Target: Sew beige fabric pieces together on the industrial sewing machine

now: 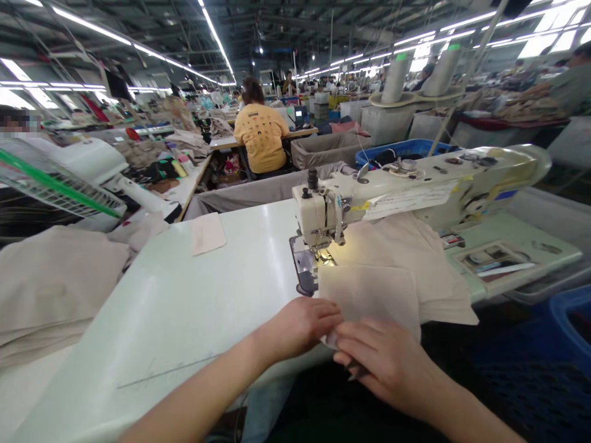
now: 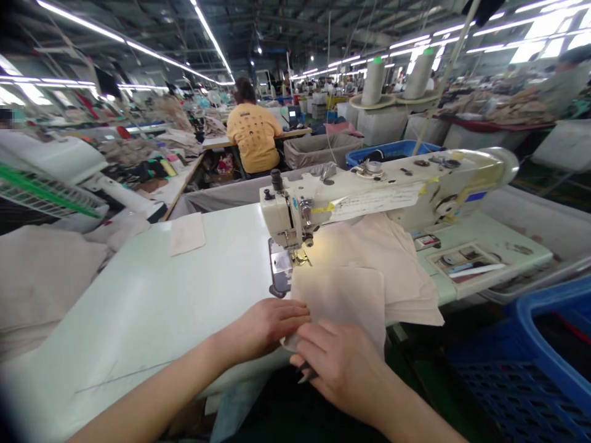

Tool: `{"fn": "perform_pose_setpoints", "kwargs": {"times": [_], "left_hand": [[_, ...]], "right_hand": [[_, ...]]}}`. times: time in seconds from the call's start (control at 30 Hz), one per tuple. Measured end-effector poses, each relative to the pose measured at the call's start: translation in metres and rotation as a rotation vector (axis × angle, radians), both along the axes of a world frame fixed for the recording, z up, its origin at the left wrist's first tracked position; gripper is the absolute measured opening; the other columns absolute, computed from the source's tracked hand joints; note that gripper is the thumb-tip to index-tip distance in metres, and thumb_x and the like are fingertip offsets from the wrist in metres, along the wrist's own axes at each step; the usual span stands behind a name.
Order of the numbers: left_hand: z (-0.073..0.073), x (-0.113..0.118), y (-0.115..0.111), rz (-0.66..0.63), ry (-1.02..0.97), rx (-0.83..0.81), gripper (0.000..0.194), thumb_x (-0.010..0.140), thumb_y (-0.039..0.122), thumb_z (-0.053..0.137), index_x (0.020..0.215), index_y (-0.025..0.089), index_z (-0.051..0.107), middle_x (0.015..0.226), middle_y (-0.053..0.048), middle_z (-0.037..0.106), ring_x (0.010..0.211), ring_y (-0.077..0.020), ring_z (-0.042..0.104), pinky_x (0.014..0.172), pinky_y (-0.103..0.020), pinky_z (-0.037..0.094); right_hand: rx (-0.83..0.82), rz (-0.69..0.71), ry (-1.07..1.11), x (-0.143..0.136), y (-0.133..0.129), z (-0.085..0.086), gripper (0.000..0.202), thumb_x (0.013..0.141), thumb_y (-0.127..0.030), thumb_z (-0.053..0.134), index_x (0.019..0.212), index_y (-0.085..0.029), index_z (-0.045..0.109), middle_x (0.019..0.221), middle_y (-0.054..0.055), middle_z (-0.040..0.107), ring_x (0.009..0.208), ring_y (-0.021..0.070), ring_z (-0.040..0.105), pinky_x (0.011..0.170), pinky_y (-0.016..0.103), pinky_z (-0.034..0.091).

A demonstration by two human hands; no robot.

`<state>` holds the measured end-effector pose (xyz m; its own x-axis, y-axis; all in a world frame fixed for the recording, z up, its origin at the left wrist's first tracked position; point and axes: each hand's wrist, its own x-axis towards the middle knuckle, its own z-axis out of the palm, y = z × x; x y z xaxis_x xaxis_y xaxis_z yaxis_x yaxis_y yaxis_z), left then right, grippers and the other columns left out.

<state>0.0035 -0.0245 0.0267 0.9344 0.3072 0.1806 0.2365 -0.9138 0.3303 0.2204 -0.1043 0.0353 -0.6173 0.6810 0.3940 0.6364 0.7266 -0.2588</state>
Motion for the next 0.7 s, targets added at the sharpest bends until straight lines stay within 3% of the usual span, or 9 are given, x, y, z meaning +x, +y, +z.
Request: {"fn": "perform_pose_setpoints", "kwargs": {"times": [0.07,0.13,0.2,0.27,0.37,0.4,0.47,0.57,0.7], "left_hand": [[-0.004,-0.022,-0.004,0.113,-0.015,-0.020,0.033,0.096,0.014,0.048,0.125,0.017,0.064,0.122,-0.013,0.072,0.116,-0.0225,0.067,0.101,-0.036,0.055],[-0.006,-0.050,-0.010,0.225,-0.063,-0.072,0.033,0.094,0.017,0.053,0.125,0.018,0.065,0.124,-0.013,0.071,0.115,-0.0232,0.068,0.099,-0.036,0.056],[-0.004,-0.076,-0.016,0.334,-0.089,-0.134,0.033,0.096,0.018,0.052,0.125,0.021,0.066,0.123,-0.010,0.072,0.114,-0.0219,0.069,0.099,-0.035,0.056],[0.001,-0.096,-0.020,0.404,-0.091,-0.190,0.033,0.097,0.018,0.051,0.126,0.023,0.067,0.122,-0.008,0.073,0.113,-0.0210,0.069,0.100,-0.036,0.055],[0.012,-0.106,-0.020,0.446,-0.069,-0.318,0.033,0.096,0.020,0.052,0.123,0.024,0.070,0.123,-0.007,0.073,0.113,-0.0209,0.069,0.102,-0.037,0.053],[0.014,-0.106,-0.018,0.485,-0.068,-0.370,0.031,0.096,0.022,0.051,0.120,0.024,0.071,0.121,-0.007,0.074,0.110,-0.0209,0.069,0.100,-0.037,0.053],[0.016,-0.101,-0.014,0.648,-0.089,-0.454,0.029,0.097,0.030,0.050,0.108,0.022,0.075,0.108,-0.006,0.076,0.099,-0.0210,0.070,0.093,-0.036,0.055],[0.009,-0.091,-0.008,0.930,-0.150,-0.505,0.032,0.093,0.039,0.050,0.088,0.018,0.074,0.086,-0.004,0.074,0.080,-0.0204,0.067,0.076,-0.032,0.054],[-0.005,-0.086,-0.006,1.080,-0.150,-0.497,0.032,0.087,0.042,0.053,0.077,0.018,0.071,0.074,-0.003,0.069,0.073,-0.0208,0.063,0.067,-0.030,0.048]], "right_hand": [[-0.059,-0.038,0.063,0.006,0.001,-0.007,0.028,0.096,-0.044,0.061,0.106,-0.020,0.072,0.114,0.009,0.075,0.093,0.0209,0.071,0.076,0.031,0.058],[-0.112,-0.053,0.103,0.014,0.002,-0.017,0.058,0.080,-0.061,0.074,0.121,-0.020,0.068,0.130,0.012,0.069,0.109,0.0253,0.069,0.089,0.034,0.058],[-0.170,-0.021,0.080,0.019,0.005,-0.027,0.070,0.073,-0.056,0.083,0.131,-0.021,0.063,0.140,0.014,0.063,0.118,0.0289,0.066,0.096,0.038,0.056],[-0.210,0.005,0.087,0.017,0.011,-0.037,0.059,0.078,-0.035,0.080,0.132,-0.022,0.062,0.142,0.013,0.061,0.122,0.0299,0.064,0.098,0.041,0.055],[-0.317,-0.022,0.266,0.006,0.026,-0.047,0.036,0.081,-0.014,0.060,0.115,-0.023,0.068,0.127,0.009,0.071,0.113,0.0254,0.068,0.095,0.039,0.055],[-0.387,-0.078,0.362,0.001,0.032,-0.049,0.030,0.082,-0.016,0.057,0.109,-0.023,0.068,0.117,0.008,0.075,0.105,0.0237,0.071,0.089,0.038,0.056],[-0.541,-0.323,0.570,-0.009,0.045,-0.050,0.020,0.086,-0.028,0.056,0.104,-0.023,0.064,0.095,0.006,0.078,0.083,0.0218,0.073,0.074,0.034,0.058],[-0.661,-0.588,0.801,-0.022,0.057,-0.052,0.033,0.080,-0.048,0.065,0.099,-0.023,0.054,0.066,-0.002,0.069,0.059,0.0201,0.066,0.056,0.032,0.052],[-0.606,-0.642,0.978,-0.036,0.054,-0.059,0.044,0.073,-0.051,0.074,0.093,-0.026,0.044,0.061,-0.007,0.059,0.055,0.0173,0.060,0.054,0.029,0.048]]}}
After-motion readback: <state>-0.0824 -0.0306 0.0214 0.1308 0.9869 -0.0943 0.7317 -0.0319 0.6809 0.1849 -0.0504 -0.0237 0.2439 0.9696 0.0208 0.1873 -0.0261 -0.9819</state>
